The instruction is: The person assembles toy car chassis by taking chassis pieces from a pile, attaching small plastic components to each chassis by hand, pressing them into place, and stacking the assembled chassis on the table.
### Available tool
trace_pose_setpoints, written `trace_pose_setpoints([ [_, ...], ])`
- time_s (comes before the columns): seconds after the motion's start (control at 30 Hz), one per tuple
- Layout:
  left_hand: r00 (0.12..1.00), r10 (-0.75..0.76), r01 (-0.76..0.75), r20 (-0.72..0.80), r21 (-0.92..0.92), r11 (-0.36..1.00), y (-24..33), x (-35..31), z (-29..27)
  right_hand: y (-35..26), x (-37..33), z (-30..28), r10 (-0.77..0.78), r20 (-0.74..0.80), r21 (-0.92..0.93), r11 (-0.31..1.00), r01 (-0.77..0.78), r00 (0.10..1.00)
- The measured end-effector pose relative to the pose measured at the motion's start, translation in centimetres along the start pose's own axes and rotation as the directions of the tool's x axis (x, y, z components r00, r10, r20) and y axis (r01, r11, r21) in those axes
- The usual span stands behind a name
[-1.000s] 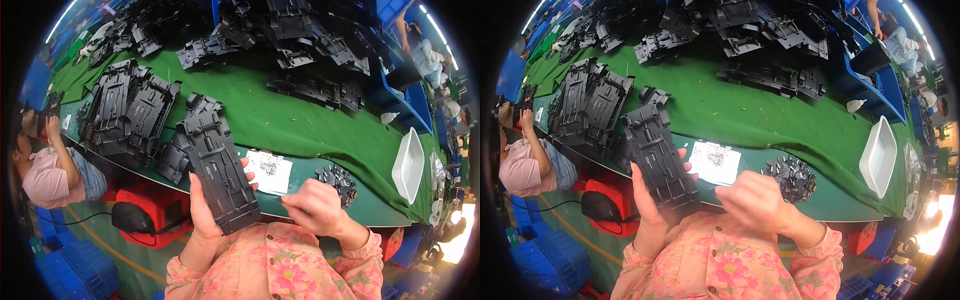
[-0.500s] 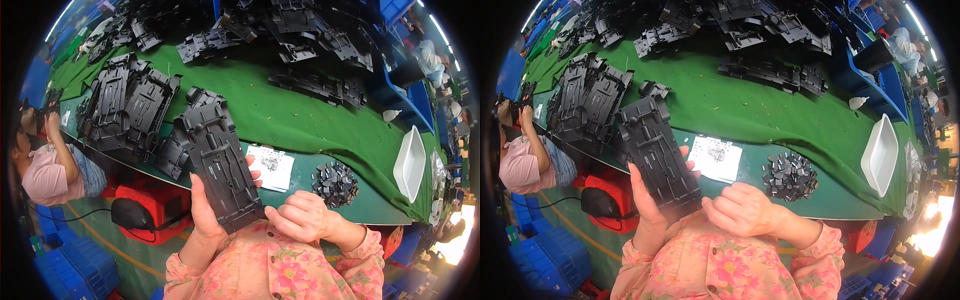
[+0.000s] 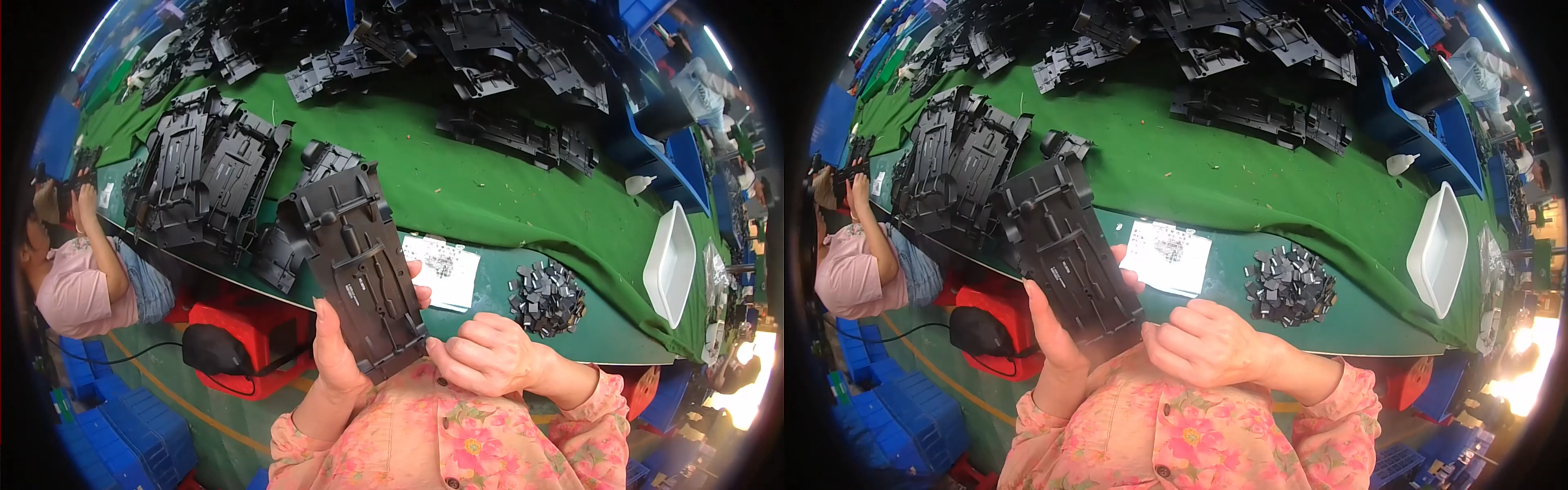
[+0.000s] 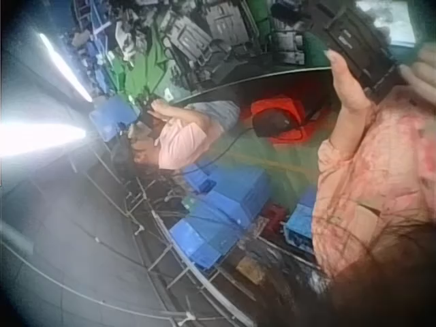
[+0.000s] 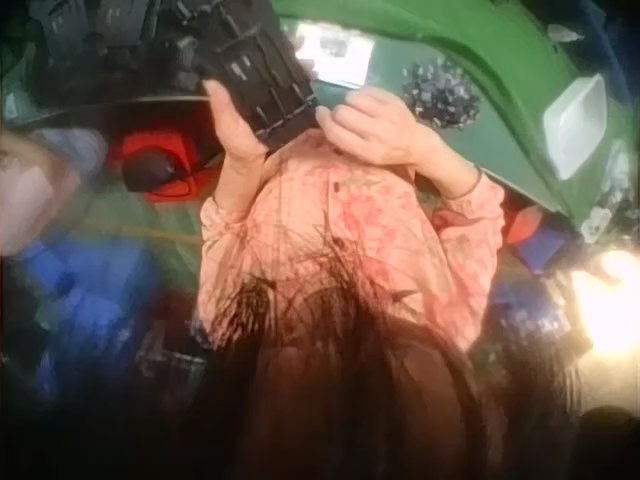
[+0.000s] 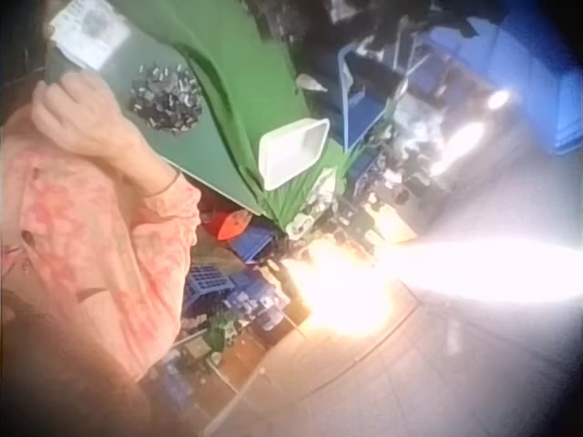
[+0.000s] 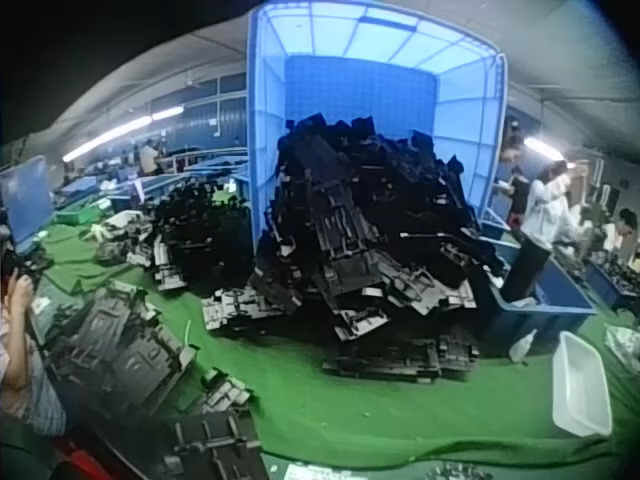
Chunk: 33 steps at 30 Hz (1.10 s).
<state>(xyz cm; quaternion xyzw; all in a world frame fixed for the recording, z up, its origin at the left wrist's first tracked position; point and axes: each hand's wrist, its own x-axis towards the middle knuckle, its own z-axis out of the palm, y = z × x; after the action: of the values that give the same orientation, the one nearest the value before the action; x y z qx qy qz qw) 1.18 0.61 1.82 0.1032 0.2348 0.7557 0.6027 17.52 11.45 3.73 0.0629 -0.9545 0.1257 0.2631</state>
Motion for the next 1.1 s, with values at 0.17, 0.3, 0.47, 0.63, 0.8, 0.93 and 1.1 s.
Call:
trace_pose_setpoints([
  [0.17, 0.998, 0.058, -0.057, 0.022, -0.07, 0.996, -0.5, -0.1, -0.3, 0.0, -0.1, 0.2, 0.02, -0.013, -0.001, 1.0, -0.02, 1.0],
  [0.3, 0.985, 0.173, -0.172, 0.008, 0.133, 0.976, -0.3, -0.5, -0.5, -1.0, 0.0, 0.1, 0.333, -0.138, 0.23, 0.927, -0.297, 0.933],
  [0.47, 0.94, 0.28, -0.333, 0.197, 0.333, 0.882, -0.5, -0.2, -0.7, -2.9, -0.5, -0.6, 0.716, 0.539, 0.707, -0.098, -0.7, 0.444],
  [0.63, 0.939, 0.2, -0.288, 0.28, 0.324, 0.901, -0.5, -0.7, -0.7, -3.1, -0.2, 0.1, 0.594, 0.738, 0.656, -0.522, -0.545, 0.32],
  [0.8, 0.94, 0.174, -0.277, 0.293, 0.358, 0.891, -0.7, -0.8, -0.3, -3.1, -0.4, -0.1, 0.597, 0.733, 0.666, -0.53, -0.525, 0.327],
  [0.93, 0.947, 0.204, -0.286, 0.248, 0.364, 0.887, -0.9, -0.7, -0.3, -3.4, -0.8, 0.4, 0.601, 0.709, 0.685, -0.462, -0.564, 0.369],
  [1.1, 0.963, 0.268, -0.264, -0.036, 0.097, 0.96, -0.7, 0.0, 0.1, -1.5, -2.9, -2.3, 0.743, 0.323, 0.63, 0.293, -0.719, 0.586],
])
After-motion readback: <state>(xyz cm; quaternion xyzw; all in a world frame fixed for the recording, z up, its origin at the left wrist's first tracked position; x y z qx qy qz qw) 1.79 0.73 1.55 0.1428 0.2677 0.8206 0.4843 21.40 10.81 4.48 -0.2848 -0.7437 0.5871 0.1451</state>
